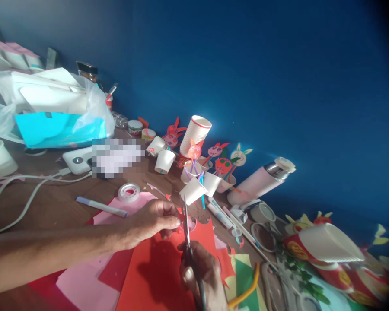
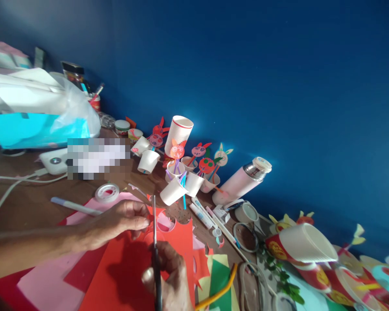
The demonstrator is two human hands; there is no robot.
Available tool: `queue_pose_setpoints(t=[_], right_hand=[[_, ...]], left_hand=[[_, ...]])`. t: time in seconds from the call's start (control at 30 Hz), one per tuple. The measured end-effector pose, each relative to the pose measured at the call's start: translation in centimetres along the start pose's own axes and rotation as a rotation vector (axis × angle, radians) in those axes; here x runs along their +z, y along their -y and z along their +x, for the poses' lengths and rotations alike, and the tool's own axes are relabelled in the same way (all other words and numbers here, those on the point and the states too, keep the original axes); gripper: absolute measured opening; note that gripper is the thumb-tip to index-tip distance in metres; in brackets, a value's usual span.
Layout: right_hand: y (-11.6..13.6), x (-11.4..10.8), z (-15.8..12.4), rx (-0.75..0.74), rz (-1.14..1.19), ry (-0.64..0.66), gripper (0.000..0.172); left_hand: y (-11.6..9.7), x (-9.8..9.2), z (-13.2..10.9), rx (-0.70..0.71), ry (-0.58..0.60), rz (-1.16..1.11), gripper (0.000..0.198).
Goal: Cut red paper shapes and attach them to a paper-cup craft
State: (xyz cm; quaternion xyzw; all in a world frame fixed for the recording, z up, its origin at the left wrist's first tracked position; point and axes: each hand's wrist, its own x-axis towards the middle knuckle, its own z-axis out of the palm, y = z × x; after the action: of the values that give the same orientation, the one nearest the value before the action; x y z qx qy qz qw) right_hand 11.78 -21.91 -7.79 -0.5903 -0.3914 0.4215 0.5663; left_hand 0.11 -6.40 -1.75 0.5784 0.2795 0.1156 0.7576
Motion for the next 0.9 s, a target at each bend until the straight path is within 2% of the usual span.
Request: queue_pose_setpoints(t=[0.43,0.7,0.9], right_hand=[[-0.5,0.0,-0.1,0.017,-0.033,-0.015,0.056],[-0.8,0.2,-0.4,-0.001,-0.040,-0.040,0.064],[-1.2,0.1,-0.5,0.000,-0.050,-0.046,0.063]], left_hand=[[-0.1,0.0,-0.1,0.027,-0.031,0.045,0.012],[-0.8,0.0,-0.4,0.038,-0.008,0.117,0.010],[-0.9,0.0,-0.5,0.026,0.004,0.124,0.008]])
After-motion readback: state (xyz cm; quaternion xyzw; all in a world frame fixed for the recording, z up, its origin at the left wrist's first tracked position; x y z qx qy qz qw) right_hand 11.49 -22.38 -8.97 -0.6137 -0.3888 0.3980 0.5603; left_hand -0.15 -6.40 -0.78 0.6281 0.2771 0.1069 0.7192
